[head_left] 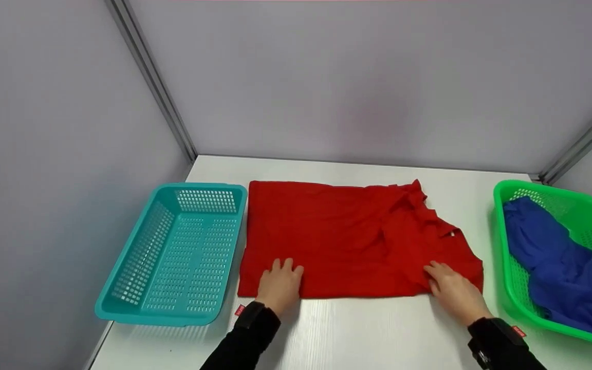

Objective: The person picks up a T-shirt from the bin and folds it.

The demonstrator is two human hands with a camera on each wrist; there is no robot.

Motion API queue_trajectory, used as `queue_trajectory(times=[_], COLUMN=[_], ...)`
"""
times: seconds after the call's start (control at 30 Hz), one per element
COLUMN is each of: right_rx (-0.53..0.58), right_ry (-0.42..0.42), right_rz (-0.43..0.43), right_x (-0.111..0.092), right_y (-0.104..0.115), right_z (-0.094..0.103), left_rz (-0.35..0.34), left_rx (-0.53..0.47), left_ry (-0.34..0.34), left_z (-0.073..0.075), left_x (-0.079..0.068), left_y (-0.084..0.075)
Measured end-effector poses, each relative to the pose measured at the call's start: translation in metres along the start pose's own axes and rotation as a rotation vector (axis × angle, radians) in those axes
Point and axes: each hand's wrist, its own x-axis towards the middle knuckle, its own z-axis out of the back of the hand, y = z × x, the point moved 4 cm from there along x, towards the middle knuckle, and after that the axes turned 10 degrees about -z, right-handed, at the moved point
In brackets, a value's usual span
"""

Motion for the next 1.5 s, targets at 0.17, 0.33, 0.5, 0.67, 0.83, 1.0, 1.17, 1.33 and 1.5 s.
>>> queue_trajectory(times=[0.17, 0.33, 0.5, 0.67, 0.83, 1.0, 1.17, 1.33, 1.5], right_rx=[-0.016, -0.029, -0.045, -0.004, 0.056, 0.01, 0.005, -0.036, -0.075], right_ry=[0.054, 0.061, 0.156, 0.125, -0.17, -0.041, 0.126, 0.141, 0.073], right_rz=[-0.01, -0.057, -0.108, -0.116, 0.003, 0.017, -0.111, -0.141, -0.151], right_x=[-0.018, -0.028, -0.028, -0.014, 0.01, 0.036, 0.053, 0.059, 0.063], right_y=[-0.023, -0.033, -0.035, -0.029, -0.009, 0.003, -0.001, -0.002, -0.001], right_z=[-0.018, -0.009, 0.005, 0.02, 0.032, 0.02, 0.006, -0.004, -0.006], left_rz=[0.036, 0.04, 0.041, 0.066, 0.038, 0.075, 0.08, 0.089, 0.096], left_rx=[-0.141, -0.27, -0.221, -0.058, -0.079, -0.205, -0.283, -0.337, -0.336], left_ry=[0.068, 0.15, 0.179, 0.087, 0.048, 0.138, 0.166, 0.184, 0.189], left_z=[-0.015, -0.009, 0.0, -0.001, -0.017, -0.03, -0.028, -0.023, -0.019], left_x=[-0.018, -0.033, -0.038, -0.031, -0.018, -0.014, -0.017, -0.016, -0.016], left_y=[0.007, 0.013, 0.012, 0.012, 0.012, 0.013, 0.014, 0.016, 0.018])
